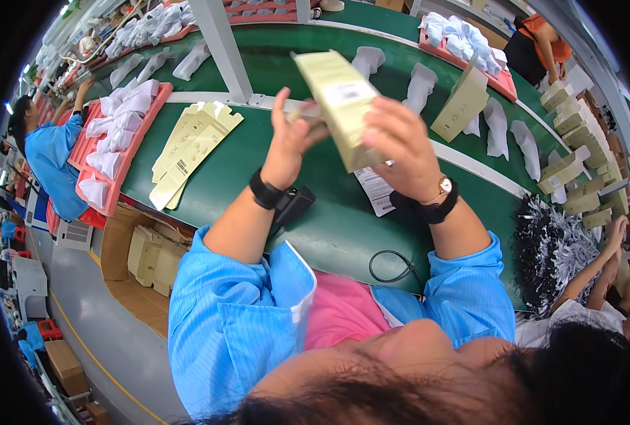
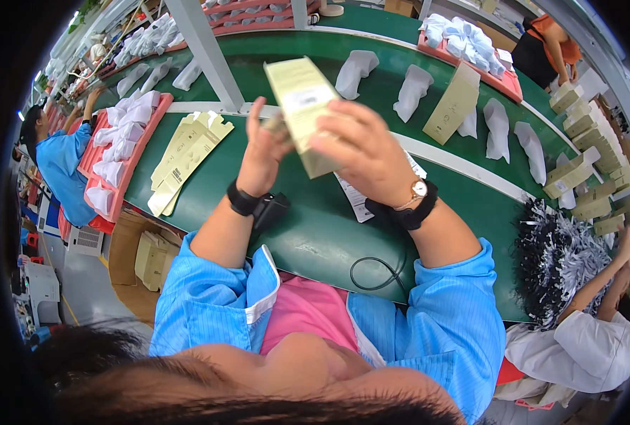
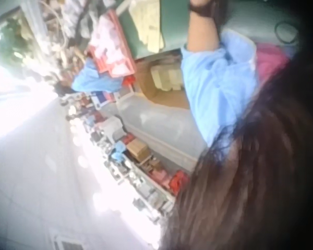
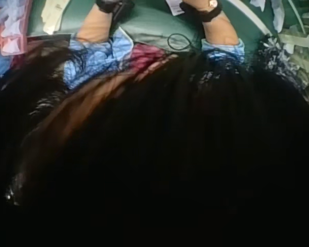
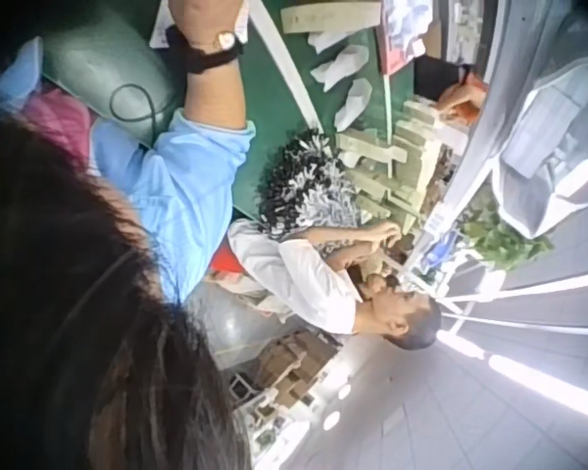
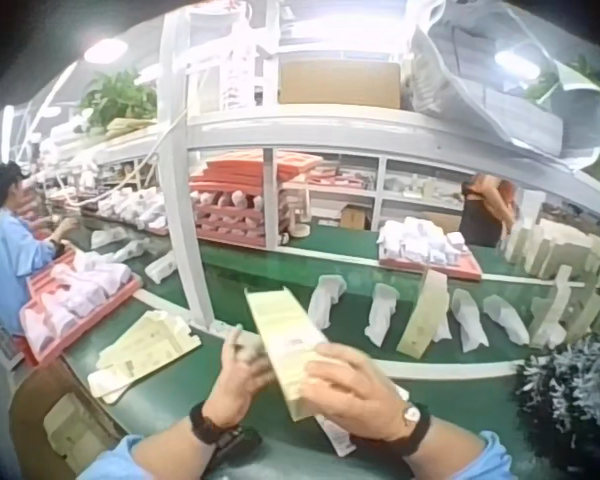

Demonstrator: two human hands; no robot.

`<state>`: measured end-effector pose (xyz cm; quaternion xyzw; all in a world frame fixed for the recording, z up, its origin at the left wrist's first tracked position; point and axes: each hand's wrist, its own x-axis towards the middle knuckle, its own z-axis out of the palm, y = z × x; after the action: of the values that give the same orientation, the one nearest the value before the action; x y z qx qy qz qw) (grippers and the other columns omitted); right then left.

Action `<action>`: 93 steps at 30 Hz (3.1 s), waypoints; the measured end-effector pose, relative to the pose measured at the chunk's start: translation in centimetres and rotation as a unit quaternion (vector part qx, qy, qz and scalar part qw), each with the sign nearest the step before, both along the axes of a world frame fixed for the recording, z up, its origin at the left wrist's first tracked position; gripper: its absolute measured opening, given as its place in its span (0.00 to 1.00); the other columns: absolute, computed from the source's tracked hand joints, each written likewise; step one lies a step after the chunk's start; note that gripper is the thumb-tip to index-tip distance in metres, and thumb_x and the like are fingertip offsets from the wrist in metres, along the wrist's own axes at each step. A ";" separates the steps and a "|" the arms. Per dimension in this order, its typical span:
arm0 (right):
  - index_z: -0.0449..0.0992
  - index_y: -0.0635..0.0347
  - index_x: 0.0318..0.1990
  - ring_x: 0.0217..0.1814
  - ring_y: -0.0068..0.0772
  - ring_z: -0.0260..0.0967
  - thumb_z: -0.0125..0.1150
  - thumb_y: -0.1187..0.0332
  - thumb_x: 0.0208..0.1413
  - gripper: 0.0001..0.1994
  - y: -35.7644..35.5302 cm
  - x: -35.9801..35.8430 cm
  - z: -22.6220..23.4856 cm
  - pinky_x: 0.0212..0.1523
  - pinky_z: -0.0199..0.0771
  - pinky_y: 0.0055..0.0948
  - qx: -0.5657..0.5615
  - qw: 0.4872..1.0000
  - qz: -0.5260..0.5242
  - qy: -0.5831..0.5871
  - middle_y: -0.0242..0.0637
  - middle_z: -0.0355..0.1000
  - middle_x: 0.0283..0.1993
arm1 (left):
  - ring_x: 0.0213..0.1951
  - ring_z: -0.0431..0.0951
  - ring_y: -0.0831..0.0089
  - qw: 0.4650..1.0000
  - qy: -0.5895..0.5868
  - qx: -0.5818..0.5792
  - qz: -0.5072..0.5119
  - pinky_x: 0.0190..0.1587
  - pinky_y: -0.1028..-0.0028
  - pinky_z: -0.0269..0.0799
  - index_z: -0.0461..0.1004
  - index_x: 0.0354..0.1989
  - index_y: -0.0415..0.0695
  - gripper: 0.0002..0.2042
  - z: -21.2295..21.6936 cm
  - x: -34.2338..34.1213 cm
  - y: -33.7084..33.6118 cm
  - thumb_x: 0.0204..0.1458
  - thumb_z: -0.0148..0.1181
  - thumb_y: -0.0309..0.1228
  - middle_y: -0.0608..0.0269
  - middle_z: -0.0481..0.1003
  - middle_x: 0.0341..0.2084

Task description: Fold cardboard boxes and package small items on a manual assembly line.

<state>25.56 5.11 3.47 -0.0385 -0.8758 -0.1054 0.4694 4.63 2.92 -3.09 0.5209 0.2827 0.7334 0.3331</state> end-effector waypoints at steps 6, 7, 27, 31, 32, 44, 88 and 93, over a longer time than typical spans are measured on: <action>0.70 0.58 0.46 0.56 0.47 0.63 0.71 0.69 0.36 0.25 0.2 -0.9 -2.6 0.53 0.68 0.38 -0.207 0.961 -0.047 -0.178 0.42 0.65 0.53 | 0.53 0.70 0.62 0.969 -0.117 -0.187 -0.115 0.53 0.65 0.68 0.35 0.66 0.46 0.43 1.0 -1.3 0.4 0.47 0.61 0.21 0.51 0.63 0.53; 0.70 0.59 0.44 0.54 0.47 0.64 0.69 0.68 0.38 0.22 1.0 -0.4 -3.6 0.52 0.68 0.38 -0.229 0.952 -0.100 -0.177 0.42 0.66 0.51 | 0.53 0.70 0.63 0.985 -0.034 -0.164 -0.031 0.53 0.65 0.68 0.34 0.65 0.45 0.43 1.0 -1.3 0.4 0.47 0.60 0.20 0.50 0.63 0.53; 0.71 0.62 0.26 0.34 0.48 0.68 0.62 0.57 0.47 0.15 3.6 1.0 -7.1 0.36 0.67 0.42 -0.430 0.835 -0.199 -0.278 0.45 0.71 0.29 | 0.51 0.70 0.63 0.980 -0.046 -0.182 -0.068 0.53 0.65 0.69 0.37 0.64 0.45 0.42 0.8 -0.7 0.0 0.47 0.60 0.19 0.50 0.63 0.52; 0.72 0.61 0.27 0.35 0.48 0.68 0.64 0.54 0.44 0.18 3.3 0.5 -7.8 0.36 0.67 0.43 -0.360 0.859 -0.215 -0.294 0.45 0.71 0.29 | 0.51 0.70 0.63 0.984 -0.047 -0.156 -0.075 0.53 0.65 0.68 0.39 0.64 0.46 0.41 -0.4 -1.2 0.3 0.46 0.61 0.19 0.51 0.63 0.52; 0.74 0.61 0.28 0.36 0.49 0.69 0.64 0.54 0.43 0.17 3.4 0.6 -7.9 0.38 0.68 0.43 -0.368 0.856 -0.213 -0.294 0.46 0.71 0.30 | 0.51 0.70 0.63 0.983 -0.049 -0.162 -0.067 0.53 0.65 0.68 0.39 0.64 0.46 0.41 -0.4 -1.0 0.6 0.46 0.61 0.18 0.52 0.63 0.52; 0.73 0.58 0.25 0.38 0.45 0.69 0.62 0.59 0.43 0.11 5.1 1.0 -8.9 0.37 0.68 0.40 -0.468 0.823 -0.182 -0.268 0.41 0.73 0.30 | 0.52 0.68 0.65 0.983 0.023 -0.175 -0.052 0.56 0.67 0.62 0.41 0.65 0.43 0.38 -0.8 -0.6 0.7 0.49 0.59 0.21 0.53 0.65 0.53; 0.73 0.59 0.47 0.46 0.44 0.69 0.51 0.83 0.45 0.19 4.3 1.0 -6.2 0.46 0.72 0.35 -0.370 0.916 -0.153 -0.029 0.40 0.67 0.45 | 0.52 0.67 0.66 0.981 0.048 -0.179 -0.052 0.56 0.68 0.61 0.40 0.66 0.41 0.38 -0.5 -0.4 0.1 0.50 0.58 0.21 0.52 0.65 0.53; 0.74 0.59 0.45 0.45 0.47 0.69 0.54 0.83 0.41 0.20 5.4 1.3 -8.2 0.45 0.71 0.38 -0.398 0.892 -0.179 -0.118 0.42 0.67 0.46 | 0.52 0.67 0.66 0.982 0.054 -0.174 -0.057 0.56 0.68 0.61 0.40 0.66 0.41 0.39 -0.6 -0.5 0.2 0.50 0.59 0.21 0.52 0.65 0.53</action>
<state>26.84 10.50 -4.74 -0.3657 -0.8717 0.1659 0.2809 4.08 3.07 -3.65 0.5087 0.3935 0.6235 0.4445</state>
